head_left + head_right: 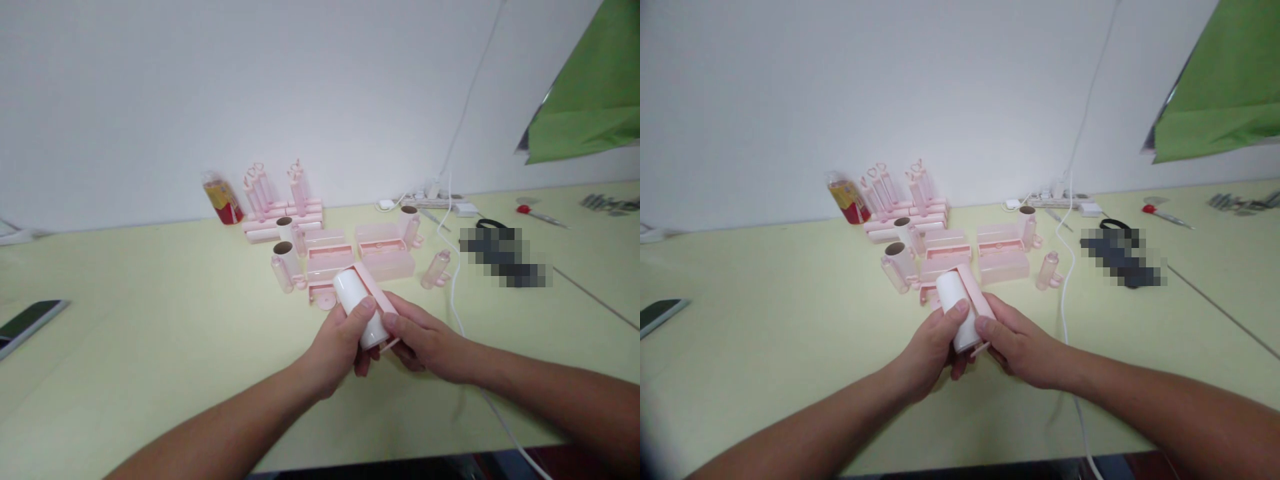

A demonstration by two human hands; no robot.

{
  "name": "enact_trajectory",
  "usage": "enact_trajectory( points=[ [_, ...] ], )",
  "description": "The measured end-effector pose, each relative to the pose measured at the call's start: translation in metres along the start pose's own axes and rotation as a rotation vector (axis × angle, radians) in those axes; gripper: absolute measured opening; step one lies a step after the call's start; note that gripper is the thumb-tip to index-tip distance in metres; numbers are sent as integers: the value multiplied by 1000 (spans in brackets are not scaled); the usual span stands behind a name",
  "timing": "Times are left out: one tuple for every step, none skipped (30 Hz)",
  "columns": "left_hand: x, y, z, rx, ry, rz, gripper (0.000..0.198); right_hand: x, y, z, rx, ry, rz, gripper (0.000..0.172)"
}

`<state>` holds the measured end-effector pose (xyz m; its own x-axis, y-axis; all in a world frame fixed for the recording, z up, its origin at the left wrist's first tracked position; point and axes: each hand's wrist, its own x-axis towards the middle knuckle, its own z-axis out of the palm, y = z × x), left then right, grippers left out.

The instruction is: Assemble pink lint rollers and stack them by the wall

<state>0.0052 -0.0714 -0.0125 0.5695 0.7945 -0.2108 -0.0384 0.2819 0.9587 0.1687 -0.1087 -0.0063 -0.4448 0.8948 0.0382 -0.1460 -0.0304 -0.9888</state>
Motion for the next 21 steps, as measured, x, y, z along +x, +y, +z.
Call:
enact_trajectory(
  points=[
    [0, 0, 1, -6, 9, 11, 54, 0, 0, 1, 6, -11, -6, 49],
    [-1, 1, 2, -11, 15, 23, 53, -1, 0, 1, 11, -21, -11, 48],
    [-2, 1, 3, -15, 18, 36, 52, -1, 1, 1, 13, -32, -11, 47],
    [-2, 1, 4, -18, 21, 49, 52, -2, 1, 1, 14, -39, -11, 47],
    [-3, 2, 4, -18, 25, 57, 51, -2, 2, 1, 11, -43, -10, 45],
    [-4, 2, 5, -17, 27, 61, 51, -3, 2, 0, 5, -41, -11, 44],
    [-4, 2, 5, -16, 27, 62, 51, -3, 2, 0, -3, -34, -13, 43],
    [-5, 2, 6, -14, 24, 61, 51, -4, 2, 0, -10, -28, -17, 43],
    [-5, 2, 6, -13, 20, 59, 52, -4, 3, 0, -18, -23, -19, 43],
    [-5, 2, 6, -12, 16, 62, 52, -4, 3, 0, -23, -18, -20, 43],
    [-5, 2, 5, -9, 15, 67, 52, -4, 3, 0, -26, -18, -21, 43],
    [-5, 2, 5, -3, 13, 70, 51, -4, 3, 1, -26, -21, -22, 43],
    [-4, 3, 4, 6, 7, 67, 52, -4, 4, 1, -24, -25, -26, 43],
    [-4, 4, 3, 19, -2, 57, 52, -4, 4, 2, -23, -27, -36, 43],
    [-4, 4, 1, 36, -14, 43, 53, -3, 5, 3, -23, -28, -49, 44],
    [-4, 5, 0, 56, -29, 28, 53, -3, 5, 4, -30, -31, -63, 45],
    [-4, 5, -2, 75, -41, 17, 54, -2, 5, 4, -45, -35, -76, 47],
    [-4, 6, -4, 95, -49, 16, 54, -2, 5, 4, -72, -34, -93, 49],
    [-4, 6, -6, 115, -52, 30, 54, -3, 4, 3, -120, -26, -108, 51],
    [-4, 6, -8, 129, -51, 53, 52, -4, 4, 1, -190, -4, -119, 53],
    [-3, 6, -11, 137, -42, 82, 50, -5, 3, -1, -278, 31, -131, 53]
  ],
)
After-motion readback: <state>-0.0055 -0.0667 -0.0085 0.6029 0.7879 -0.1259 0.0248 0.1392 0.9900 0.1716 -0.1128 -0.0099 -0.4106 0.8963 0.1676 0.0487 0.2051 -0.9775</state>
